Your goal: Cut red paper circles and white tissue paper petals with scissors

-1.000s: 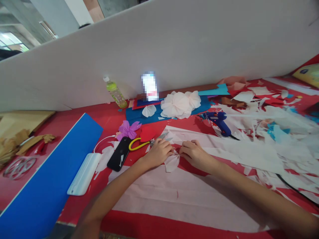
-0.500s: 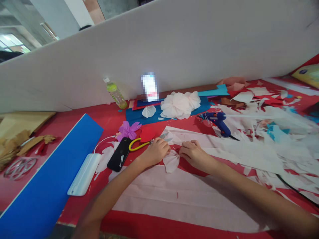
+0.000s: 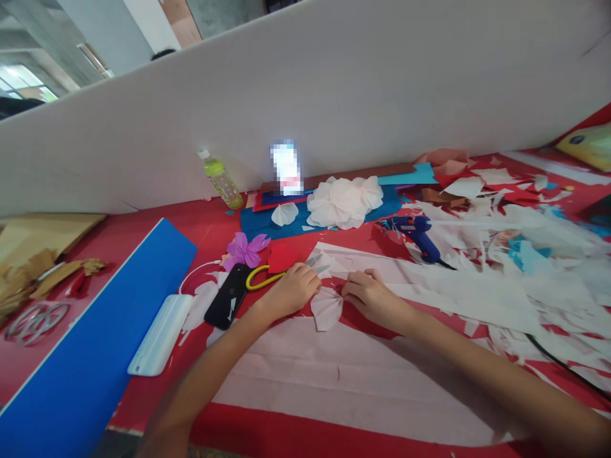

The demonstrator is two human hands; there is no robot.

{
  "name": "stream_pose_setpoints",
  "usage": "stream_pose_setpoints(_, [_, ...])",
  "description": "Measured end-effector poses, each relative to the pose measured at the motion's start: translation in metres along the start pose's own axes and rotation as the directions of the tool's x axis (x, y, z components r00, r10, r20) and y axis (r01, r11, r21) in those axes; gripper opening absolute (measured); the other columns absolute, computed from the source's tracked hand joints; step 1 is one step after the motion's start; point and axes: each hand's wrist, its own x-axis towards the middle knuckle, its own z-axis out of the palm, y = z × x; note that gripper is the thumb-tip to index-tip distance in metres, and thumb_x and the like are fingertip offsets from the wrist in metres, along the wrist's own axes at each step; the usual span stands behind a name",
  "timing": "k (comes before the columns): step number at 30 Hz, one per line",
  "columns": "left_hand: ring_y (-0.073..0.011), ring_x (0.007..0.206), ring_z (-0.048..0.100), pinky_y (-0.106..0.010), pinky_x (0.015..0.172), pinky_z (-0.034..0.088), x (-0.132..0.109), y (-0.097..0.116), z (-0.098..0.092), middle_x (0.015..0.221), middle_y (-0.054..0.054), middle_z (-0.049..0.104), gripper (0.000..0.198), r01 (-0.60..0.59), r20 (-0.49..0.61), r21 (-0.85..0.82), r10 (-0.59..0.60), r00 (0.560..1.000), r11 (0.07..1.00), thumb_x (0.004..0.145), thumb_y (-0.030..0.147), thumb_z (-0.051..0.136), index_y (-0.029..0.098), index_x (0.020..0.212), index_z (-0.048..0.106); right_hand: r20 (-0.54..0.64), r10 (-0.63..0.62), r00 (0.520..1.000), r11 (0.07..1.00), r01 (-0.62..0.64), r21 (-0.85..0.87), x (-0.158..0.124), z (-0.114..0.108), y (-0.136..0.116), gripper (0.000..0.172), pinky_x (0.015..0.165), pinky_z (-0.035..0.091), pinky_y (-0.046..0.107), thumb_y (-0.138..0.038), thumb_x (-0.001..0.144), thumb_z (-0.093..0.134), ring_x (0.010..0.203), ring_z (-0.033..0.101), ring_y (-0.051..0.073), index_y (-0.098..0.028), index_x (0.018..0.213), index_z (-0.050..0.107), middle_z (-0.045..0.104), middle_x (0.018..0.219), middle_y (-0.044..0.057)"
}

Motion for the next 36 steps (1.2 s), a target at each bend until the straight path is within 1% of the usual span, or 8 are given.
stream_pose_setpoints(4, [-0.021, 0.086, 0.049, -0.036, 0.081, 0.035, -0.002, -0.001, -0.006, 0.084, -0.009, 0.057, 0.028, 0.012, 0.016, -0.004, -0.012, 1.0, 1.0, 0.093, 0.016, 0.031, 0.013, 0.085, 0.057, -0.001, -0.007, 1.0, 1.0, 0.007, -0.011, 0.0, 0.0, 0.0, 0.026, 0.075, 0.026, 0.03, -0.01, 0.09, 0.038, 0.077, 0.049, 0.015, -0.016, 0.079, 0.062, 0.056, 0.079, 0.005])
stream_pose_setpoints(7, [-0.0204, 0.086, 0.049, -0.036, 0.083, 0.035, -0.002, 0.001, -0.011, 0.084, -0.008, 0.057, 0.025, 0.007, 0.015, -0.097, -0.005, 1.0, 0.995, 0.093, 0.02, 0.035, 0.014, 0.082, 0.057, 0.001, -0.035, 0.999, 0.999, 0.035, -0.028, 0.0, 0.001, 0.003, 0.029, 0.075, 0.026, 0.031, -0.006, 0.089, 0.036, 0.075, 0.048, 0.015, -0.016, 0.08, 0.062, 0.055, 0.079, 0.005])
stream_pose_setpoints(11, [-0.0185, 0.086, 0.049, -0.033, 0.082, 0.036, 0.002, 0.01, -0.012, 0.087, -0.006, 0.057, 0.023, 0.057, -0.027, -0.219, -0.065, 0.998, 0.974, 0.093, 0.022, 0.037, 0.015, 0.085, 0.058, 0.015, -0.084, 0.996, 0.996, 0.084, -0.021, -0.001, 0.002, 0.008, 0.031, 0.074, 0.027, 0.032, -0.004, 0.088, 0.035, 0.075, 0.047, 0.015, -0.016, 0.081, 0.063, 0.055, 0.079, 0.006])
stream_pose_setpoints(15, [-0.0184, 0.088, 0.05, -0.033, 0.081, 0.038, 0.006, 0.019, -0.007, 0.09, -0.005, 0.058, 0.023, 0.045, -0.09, -0.26, -0.07, 0.993, 0.964, 0.093, 0.023, 0.038, 0.016, 0.091, 0.059, 0.014, -0.098, 0.995, 0.995, 0.098, -0.022, -0.001, 0.003, 0.012, 0.031, 0.074, 0.028, 0.032, -0.006, 0.089, 0.035, 0.075, 0.046, 0.015, -0.016, 0.08, 0.063, 0.053, 0.078, 0.005])
stream_pose_setpoints(19, [-0.0185, 0.09, 0.051, -0.034, 0.083, 0.038, 0.008, 0.022, 0.001, 0.09, -0.005, 0.058, 0.022, 0.032, -0.112, -0.263, -0.063, 0.992, 0.964, 0.093, 0.025, 0.04, 0.016, 0.092, 0.06, 0.007, -0.108, 0.994, 0.994, 0.108, -0.008, 0.0, 0.003, 0.014, 0.031, 0.075, 0.028, 0.032, -0.007, 0.089, 0.036, 0.076, 0.046, 0.015, -0.016, 0.08, 0.064, 0.054, 0.078, 0.005])
stream_pose_setpoints(24, [-0.0188, 0.088, 0.052, -0.035, 0.083, 0.039, 0.008, 0.021, 0.006, 0.085, -0.005, 0.057, 0.024, 0.029, -0.09, -0.23, -0.051, 0.995, 0.973, 0.093, 0.025, 0.038, 0.015, 0.088, 0.059, 0.023, -0.093, 0.995, 0.996, 0.093, 0.0, 0.0, -0.001, 0.011, 0.028, 0.075, 0.029, 0.033, -0.009, 0.09, 0.039, 0.076, 0.047, 0.015, -0.016, 0.079, 0.064, 0.054, 0.078, 0.006])
stream_pose_setpoints(29, [-0.0197, 0.086, 0.052, -0.037, 0.085, 0.038, 0.007, 0.021, 0.005, 0.082, -0.006, 0.057, 0.027, 0.029, -0.081, -0.157, -0.042, 0.996, 0.987, 0.094, 0.025, 0.036, 0.013, 0.083, 0.057, 0.018, -0.079, 0.997, 0.997, 0.079, 0.003, 0.0, -0.003, 0.007, 0.028, 0.075, 0.03, 0.033, -0.011, 0.091, 0.038, 0.077, 0.047, 0.015, -0.016, 0.079, 0.063, 0.054, 0.079, 0.006])
stream_pose_setpoints(36, [-0.0216, 0.088, 0.054, -0.039, 0.084, 0.039, 0.006, 0.02, -0.001, 0.082, -0.007, 0.058, 0.025, 0.045, -0.031, -0.184, -0.051, 0.998, 0.982, 0.093, 0.025, 0.038, 0.013, 0.082, 0.057, -0.007, -0.14, 0.99, 0.987, 0.139, -0.086, -0.001, 0.001, 0.006, 0.031, 0.074, 0.03, 0.032, -0.007, 0.09, 0.035, 0.072, 0.043, 0.015, -0.015, 0.075, 0.061, 0.052, 0.077, 0.005])
